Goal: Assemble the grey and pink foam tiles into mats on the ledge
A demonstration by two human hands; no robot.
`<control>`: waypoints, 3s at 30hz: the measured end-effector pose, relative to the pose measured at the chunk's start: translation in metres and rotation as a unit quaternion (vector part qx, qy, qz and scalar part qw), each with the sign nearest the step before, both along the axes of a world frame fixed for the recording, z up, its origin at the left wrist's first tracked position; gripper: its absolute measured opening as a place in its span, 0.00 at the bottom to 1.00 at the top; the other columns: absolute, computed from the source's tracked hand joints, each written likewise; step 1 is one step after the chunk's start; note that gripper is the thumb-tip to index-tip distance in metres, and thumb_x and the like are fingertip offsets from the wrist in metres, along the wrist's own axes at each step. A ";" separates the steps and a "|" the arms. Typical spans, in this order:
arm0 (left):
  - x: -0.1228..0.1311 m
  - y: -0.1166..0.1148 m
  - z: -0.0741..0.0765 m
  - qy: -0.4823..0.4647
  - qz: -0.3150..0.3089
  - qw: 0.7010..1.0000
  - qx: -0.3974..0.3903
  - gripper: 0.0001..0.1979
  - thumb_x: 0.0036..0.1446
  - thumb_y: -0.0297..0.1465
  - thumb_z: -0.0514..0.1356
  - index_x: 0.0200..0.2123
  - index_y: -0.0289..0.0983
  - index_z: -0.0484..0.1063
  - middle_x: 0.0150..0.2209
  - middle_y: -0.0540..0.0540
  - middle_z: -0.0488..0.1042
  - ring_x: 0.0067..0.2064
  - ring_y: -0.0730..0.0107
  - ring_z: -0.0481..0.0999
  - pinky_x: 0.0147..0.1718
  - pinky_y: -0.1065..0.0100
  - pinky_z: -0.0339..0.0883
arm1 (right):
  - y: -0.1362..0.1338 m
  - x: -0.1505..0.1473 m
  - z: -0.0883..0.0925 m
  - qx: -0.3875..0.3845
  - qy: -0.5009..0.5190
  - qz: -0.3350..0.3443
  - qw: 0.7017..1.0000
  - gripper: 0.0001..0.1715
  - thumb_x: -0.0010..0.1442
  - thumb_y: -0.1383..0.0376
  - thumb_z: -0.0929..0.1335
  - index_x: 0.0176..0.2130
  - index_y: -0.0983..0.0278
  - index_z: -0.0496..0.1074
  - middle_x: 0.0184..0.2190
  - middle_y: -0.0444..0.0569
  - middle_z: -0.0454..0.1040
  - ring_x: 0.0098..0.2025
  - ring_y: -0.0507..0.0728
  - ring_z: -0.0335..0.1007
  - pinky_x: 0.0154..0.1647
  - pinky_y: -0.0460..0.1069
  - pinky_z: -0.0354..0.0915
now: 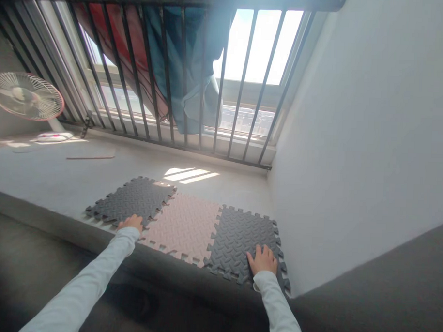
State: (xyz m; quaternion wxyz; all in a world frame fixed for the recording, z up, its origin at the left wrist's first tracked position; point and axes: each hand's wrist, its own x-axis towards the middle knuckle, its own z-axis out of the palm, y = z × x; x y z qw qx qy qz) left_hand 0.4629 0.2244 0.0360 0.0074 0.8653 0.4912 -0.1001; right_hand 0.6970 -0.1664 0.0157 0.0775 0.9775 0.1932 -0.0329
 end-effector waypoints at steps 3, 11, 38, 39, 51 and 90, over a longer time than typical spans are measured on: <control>-0.001 0.005 -0.003 0.004 -0.005 1.000 0.006 0.18 0.50 0.25 0.48 0.43 0.41 0.69 0.48 0.39 0.66 0.49 0.57 0.66 0.43 0.58 0.60 | 0.001 -0.005 -0.003 0.000 -0.012 -0.004 1.000 0.28 0.58 0.53 0.58 0.53 0.64 0.62 0.55 0.57 0.59 0.57 0.62 0.53 0.52 0.55 0.53; 0.002 0.016 -0.002 0.014 0.028 0.999 -0.012 0.16 0.46 0.27 0.52 0.40 0.41 0.69 0.47 0.40 0.66 0.43 0.57 0.71 0.37 0.60 0.66 | -0.001 -0.001 0.012 -0.022 0.147 0.029 0.988 0.51 0.46 0.42 0.63 0.60 0.65 0.48 0.61 0.64 0.44 0.62 0.67 0.38 0.58 0.59 0.44; 0.156 -0.202 0.009 -0.163 -0.327 0.922 -0.132 0.28 0.46 0.35 0.57 0.53 0.44 0.60 0.56 0.42 0.60 0.57 0.58 0.59 0.53 0.59 0.56 | 0.020 0.003 0.024 -0.054 0.241 -0.001 0.969 0.60 0.32 0.38 0.68 0.56 0.69 0.58 0.61 0.69 0.42 0.62 0.75 0.31 0.54 0.68 0.42; 0.150 -0.192 -0.002 -0.109 -0.272 0.949 -0.118 0.33 0.44 0.36 0.59 0.56 0.41 0.58 0.58 0.38 0.56 0.58 0.52 0.55 0.53 0.54 0.55 | 0.020 0.003 0.025 -0.054 0.243 0.000 0.969 0.59 0.32 0.37 0.68 0.55 0.69 0.59 0.60 0.68 0.44 0.62 0.75 0.32 0.54 0.68 0.43; 0.155 -0.109 -0.052 -0.072 -0.237 0.962 -0.114 0.31 0.46 0.30 0.58 0.56 0.43 0.57 0.46 0.41 0.65 0.45 0.63 0.70 0.45 0.67 0.61 | 0.024 0.003 0.022 -0.040 0.235 -0.022 0.971 0.74 0.25 0.40 0.72 0.61 0.68 0.43 0.61 0.72 0.38 0.61 0.76 0.32 0.54 0.69 0.41; 0.303 -0.145 -0.032 -0.042 -0.247 0.967 -0.036 0.23 0.52 0.41 0.53 0.52 0.45 0.62 0.49 0.41 0.66 0.48 0.59 0.67 0.42 0.66 0.62 | 0.029 0.004 0.020 -0.035 0.261 -0.038 0.964 0.79 0.22 0.41 0.73 0.62 0.69 0.38 0.60 0.75 0.35 0.61 0.78 0.29 0.54 0.69 0.39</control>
